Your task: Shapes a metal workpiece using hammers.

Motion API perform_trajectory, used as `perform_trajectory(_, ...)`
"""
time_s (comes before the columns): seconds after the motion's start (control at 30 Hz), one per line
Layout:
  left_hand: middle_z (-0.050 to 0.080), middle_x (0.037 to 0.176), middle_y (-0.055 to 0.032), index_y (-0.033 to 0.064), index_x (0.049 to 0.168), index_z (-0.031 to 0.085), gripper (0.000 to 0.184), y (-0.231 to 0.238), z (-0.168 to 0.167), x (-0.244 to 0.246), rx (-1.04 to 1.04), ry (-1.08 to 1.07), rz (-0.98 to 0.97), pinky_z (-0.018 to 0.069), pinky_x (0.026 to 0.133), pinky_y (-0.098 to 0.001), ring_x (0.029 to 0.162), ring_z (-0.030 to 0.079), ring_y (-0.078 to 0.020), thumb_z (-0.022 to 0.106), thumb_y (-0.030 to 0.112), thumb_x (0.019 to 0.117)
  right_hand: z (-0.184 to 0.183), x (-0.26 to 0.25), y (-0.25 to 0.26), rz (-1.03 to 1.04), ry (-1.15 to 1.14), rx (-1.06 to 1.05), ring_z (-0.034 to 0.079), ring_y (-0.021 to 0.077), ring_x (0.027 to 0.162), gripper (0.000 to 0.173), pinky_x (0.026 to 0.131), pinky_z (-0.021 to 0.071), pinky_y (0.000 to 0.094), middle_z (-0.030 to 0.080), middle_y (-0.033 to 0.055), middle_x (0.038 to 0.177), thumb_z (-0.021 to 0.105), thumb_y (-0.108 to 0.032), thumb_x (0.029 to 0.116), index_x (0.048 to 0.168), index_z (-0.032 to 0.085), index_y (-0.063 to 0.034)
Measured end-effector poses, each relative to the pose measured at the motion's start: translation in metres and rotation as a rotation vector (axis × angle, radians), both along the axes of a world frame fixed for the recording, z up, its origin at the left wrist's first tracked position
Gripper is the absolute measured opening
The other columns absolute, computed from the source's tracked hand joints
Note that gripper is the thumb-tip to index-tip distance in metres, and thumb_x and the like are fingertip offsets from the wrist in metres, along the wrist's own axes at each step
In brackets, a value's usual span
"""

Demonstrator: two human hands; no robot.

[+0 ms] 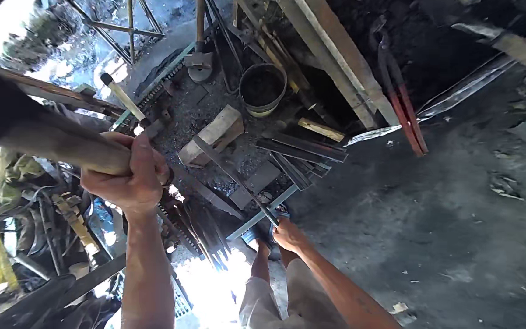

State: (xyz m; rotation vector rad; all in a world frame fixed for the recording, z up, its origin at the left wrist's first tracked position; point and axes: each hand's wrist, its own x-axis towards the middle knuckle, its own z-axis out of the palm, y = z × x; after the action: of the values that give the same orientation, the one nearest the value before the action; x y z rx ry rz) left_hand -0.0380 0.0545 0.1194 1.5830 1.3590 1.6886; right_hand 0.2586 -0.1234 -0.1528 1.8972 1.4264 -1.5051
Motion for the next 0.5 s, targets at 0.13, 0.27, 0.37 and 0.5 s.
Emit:
perform_trajectory(0.13, 0.067, 0.077, -0.0094, 0.0028, 0.112, 0.062, 0.029, -0.044, -0.15, -0.007, -0.501, 0.329, 0.257, 0.0598, 0.058, -0.0434, 0.062, 0.066, -0.0217, 0.069, 0.026, 0.0965, -0.009, -0.003, -0.002, -0.017, -0.004, -0.031, 0.069, 0.0362, 0.101, 0.038, 0.086, 0.0552, 0.0579, 0.069, 0.0192, 0.108, 0.062, -0.029, 0.0943, 0.124, 0.061, -0.0044)
perform_trajectory(0.27, 0.071, 0.084, -0.0145, 0.0064, 0.127, 0.059, 0.038, -0.045, -0.212, -0.024, -1.267, 0.409, 0.158, 0.0634, 0.06, -0.0481, 0.063, 0.071, -0.0259, 0.068, 0.024, 0.0948, -0.025, -0.003, 0.001, -0.019, 0.005, 0.02, 0.069, 0.0365, 0.102, 0.038, 0.086, 0.0542, 0.0609, 0.069, 0.019, 0.108, 0.063, -0.029, 0.0907, 0.12, 0.062, -0.0046)
perform_trajectory(0.37, 0.067, 0.071, -0.0106, 0.0064, 0.127, 0.058, 0.037, -0.046, -0.147, -0.024, -1.042, 0.162, 0.247, 0.062, 0.052, -0.0424, 0.052, 0.067, -0.0226, 0.07, 0.022, 0.0955, -0.022, -0.013, 0.01, 0.001, 0.014, 0.042, 0.068, 0.0376, 0.105, 0.041, 0.087, 0.0543, 0.0602, 0.069, 0.0201, 0.111, 0.063, -0.027, 0.0905, 0.123, 0.06, -0.0027)
perform_trajectory(0.5, 0.066, 0.065, -0.0049, 0.0053, 0.112, 0.059, 0.03, -0.043, -0.062, -0.026, -0.548, 0.028, 0.184, 0.0593, 0.045, -0.0397, 0.048, 0.065, -0.0211, 0.072, 0.02, 0.0897, -0.015, -0.022, 0.032, 0.006, -0.014, 0.06, 0.069, 0.038, 0.104, 0.044, 0.086, 0.055, 0.0597, 0.069, 0.0205, 0.112, 0.063, -0.027, 0.0895, 0.126, 0.057, -0.0028)
